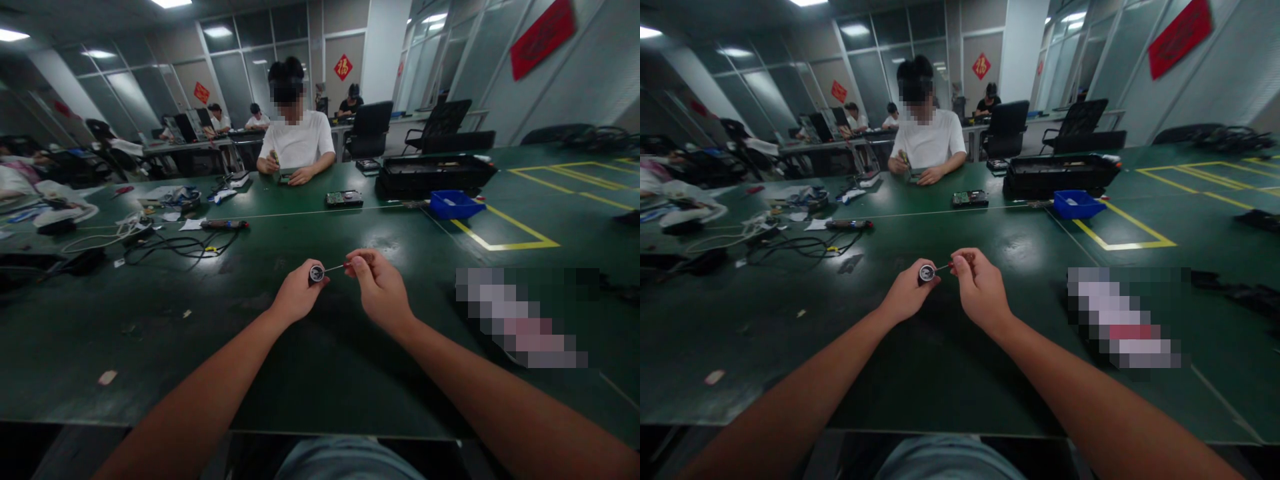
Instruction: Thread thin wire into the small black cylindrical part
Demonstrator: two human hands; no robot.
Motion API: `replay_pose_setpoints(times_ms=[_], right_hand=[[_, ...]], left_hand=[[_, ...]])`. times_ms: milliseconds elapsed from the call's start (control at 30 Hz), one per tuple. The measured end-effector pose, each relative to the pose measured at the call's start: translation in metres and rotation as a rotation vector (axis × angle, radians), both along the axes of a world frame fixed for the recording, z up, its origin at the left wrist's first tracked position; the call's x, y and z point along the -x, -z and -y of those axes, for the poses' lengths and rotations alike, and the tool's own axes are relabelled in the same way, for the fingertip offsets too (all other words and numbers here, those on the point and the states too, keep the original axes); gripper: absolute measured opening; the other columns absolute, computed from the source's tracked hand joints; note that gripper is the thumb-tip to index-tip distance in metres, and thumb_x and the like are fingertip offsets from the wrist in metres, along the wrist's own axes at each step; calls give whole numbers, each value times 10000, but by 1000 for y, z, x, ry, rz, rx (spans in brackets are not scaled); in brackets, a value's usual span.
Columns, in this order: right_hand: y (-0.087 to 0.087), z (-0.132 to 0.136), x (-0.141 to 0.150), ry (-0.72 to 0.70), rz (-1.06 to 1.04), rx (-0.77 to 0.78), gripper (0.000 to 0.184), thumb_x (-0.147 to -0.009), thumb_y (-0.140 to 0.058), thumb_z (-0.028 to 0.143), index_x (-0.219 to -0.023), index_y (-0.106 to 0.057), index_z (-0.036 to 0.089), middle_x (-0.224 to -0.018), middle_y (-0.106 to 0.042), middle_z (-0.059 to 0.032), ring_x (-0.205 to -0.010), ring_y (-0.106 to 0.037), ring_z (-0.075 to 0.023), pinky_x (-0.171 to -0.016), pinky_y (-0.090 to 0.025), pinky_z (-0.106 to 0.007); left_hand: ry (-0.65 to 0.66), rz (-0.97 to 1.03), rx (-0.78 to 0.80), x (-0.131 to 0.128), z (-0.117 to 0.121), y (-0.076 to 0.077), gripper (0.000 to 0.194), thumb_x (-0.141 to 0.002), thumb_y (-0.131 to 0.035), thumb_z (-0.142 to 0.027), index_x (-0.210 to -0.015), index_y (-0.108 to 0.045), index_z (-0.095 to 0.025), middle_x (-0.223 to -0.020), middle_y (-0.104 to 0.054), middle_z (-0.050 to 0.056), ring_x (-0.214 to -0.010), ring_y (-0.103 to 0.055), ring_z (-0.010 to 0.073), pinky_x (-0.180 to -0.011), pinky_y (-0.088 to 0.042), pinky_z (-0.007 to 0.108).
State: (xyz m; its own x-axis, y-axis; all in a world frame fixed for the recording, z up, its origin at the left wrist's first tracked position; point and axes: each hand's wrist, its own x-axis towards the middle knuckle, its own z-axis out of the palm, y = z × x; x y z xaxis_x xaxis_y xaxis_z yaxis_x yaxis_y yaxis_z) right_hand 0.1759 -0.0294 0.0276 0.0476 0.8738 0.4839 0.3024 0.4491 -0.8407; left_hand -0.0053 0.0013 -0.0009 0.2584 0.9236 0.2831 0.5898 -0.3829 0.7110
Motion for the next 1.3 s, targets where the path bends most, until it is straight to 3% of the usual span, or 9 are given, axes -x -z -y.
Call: replay_pose_setpoints(times_ms=[200,300,467,600,767,967,1133,1300], right_hand=[[1,0,1,-56,-48,27,232,-958,-507,395,-1022,-615,199,-875,-703,-56,-790,-694,-187,-743,-535,-341],[-2,2,0,-34,41,17,234,-943,-535,413,-1003,-633,209,-859,-719,-50,-775,-694,-186,-703,-515,-322],[-8,5,-3,126,313,-56,320,-857,-647,471,-671,-568,223,-581,-602,16,-517,-536,-126,-510,-361,-271],[-6,4,-3,151,368,-98,398,-852,-649,491,-600,-497,223,-507,-508,41,-458,-459,-102,-476,-312,-261],[-3,5,-2,125,416,-137,345,-853,-650,495,-667,-560,220,-574,-572,17,-503,-513,-123,-508,-357,-271],[-7,6,-4,-85,408,-172,126,-942,-512,299,-990,-600,223,-901,-678,-64,-805,-639,-196,-728,-481,-334],[-12,8,-4,-189,443,-145,91,-925,-496,251,-946,-582,230,-850,-639,-39,-764,-605,-193,-700,-459,-337],[-10,10,-3,-96,404,-96,152,-968,-464,328,-950,-580,232,-753,-610,-17,-659,-576,-170,-618,-423,-318]], left_hand=[[-6,8,14,0,0,0,149,-870,-613,-288,-994,-569,-219,-850,-620,-19,-738,-557,139,-651,-388,259],[-1,-5,16,1,0,0,149,-878,-603,-296,-1001,-564,-221,-862,-624,-16,-750,-564,144,-650,-388,261],[22,-62,-8,2,0,2,164,-890,-589,-313,-1026,-567,-224,-893,-637,-3,-789,-579,158,-675,-400,273],[16,-77,-27,2,-1,3,163,-890,-591,-316,-1022,-568,-224,-902,-638,0,-791,-576,158,-677,-402,274],[25,-85,-33,3,-1,3,153,-899,-575,-329,-998,-559,-213,-885,-630,2,-773,-565,154,-668,-389,272],[19,-90,-51,4,-1,2,148,-913,-560,-335,-989,-545,-209,-878,-622,1,-775,-559,152,-662,-383,267],[10,-97,-38,5,-2,2,152,-910,-559,-339,-993,-543,-213,-887,-628,4,-782,-567,158,-670,-393,271],[17,-114,-14,3,-1,2,150,-905,-565,-337,-1004,-553,-225,-895,-633,9,-780,-568,167,-661,-392,278]])
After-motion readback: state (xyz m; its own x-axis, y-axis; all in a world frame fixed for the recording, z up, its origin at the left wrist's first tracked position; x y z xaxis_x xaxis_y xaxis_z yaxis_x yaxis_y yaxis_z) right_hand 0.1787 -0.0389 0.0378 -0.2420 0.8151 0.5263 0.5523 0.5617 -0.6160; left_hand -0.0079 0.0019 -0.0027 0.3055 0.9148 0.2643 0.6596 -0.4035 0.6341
